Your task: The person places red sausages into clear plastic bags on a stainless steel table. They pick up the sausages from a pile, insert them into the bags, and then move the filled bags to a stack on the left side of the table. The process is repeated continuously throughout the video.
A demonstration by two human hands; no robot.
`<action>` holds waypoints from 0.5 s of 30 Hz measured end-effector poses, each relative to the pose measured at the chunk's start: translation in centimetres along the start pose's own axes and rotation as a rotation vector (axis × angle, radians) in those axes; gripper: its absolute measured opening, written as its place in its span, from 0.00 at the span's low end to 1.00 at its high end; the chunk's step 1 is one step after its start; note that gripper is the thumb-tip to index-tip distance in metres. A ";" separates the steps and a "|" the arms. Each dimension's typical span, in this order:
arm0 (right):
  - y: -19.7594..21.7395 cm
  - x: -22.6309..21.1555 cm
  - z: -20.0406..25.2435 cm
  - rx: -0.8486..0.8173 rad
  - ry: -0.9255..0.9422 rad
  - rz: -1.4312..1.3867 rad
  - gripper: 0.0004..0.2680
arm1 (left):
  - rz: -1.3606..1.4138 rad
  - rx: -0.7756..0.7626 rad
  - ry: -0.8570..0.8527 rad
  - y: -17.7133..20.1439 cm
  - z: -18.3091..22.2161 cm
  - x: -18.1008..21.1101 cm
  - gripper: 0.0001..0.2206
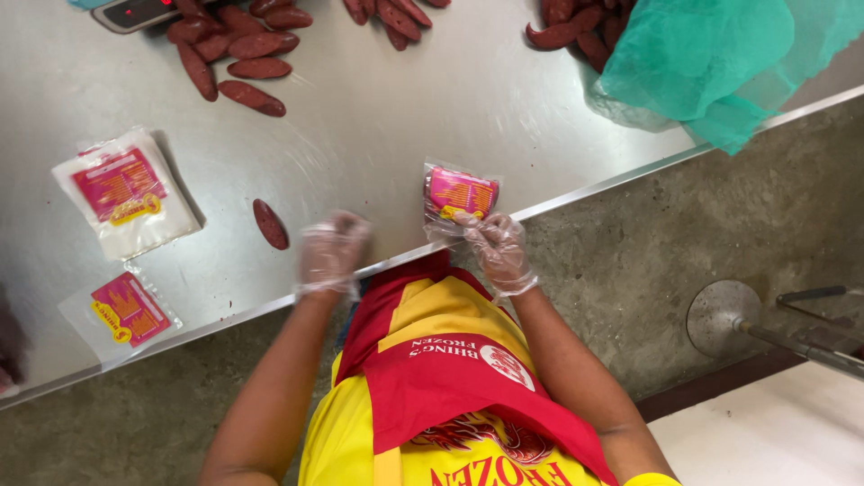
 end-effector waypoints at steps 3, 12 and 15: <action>0.1 -1.5 0.2 0.009 0.182 0.445 0.14 | -0.677 0.854 -0.170 5.5 -2.1 -3.6 0.34; -2.2 -4.0 -2.9 -0.246 0.497 1.148 0.18 | 0.049 0.130 0.157 2.5 -4.5 -8.8 0.11; -2.3 -3.4 -3.4 -0.285 0.574 1.126 0.14 | 0.571 -0.280 0.378 -0.4 -1.5 -5.5 0.11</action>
Point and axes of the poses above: each hand's wrist, its own z-axis away from the middle knuckle, its own y-axis out of the back of the hand, x = y × z, the point moved 1 cm from there along -z, towards the middle knuckle, and after that the axes turned 12 degrees about y, right-handed, at the moved point
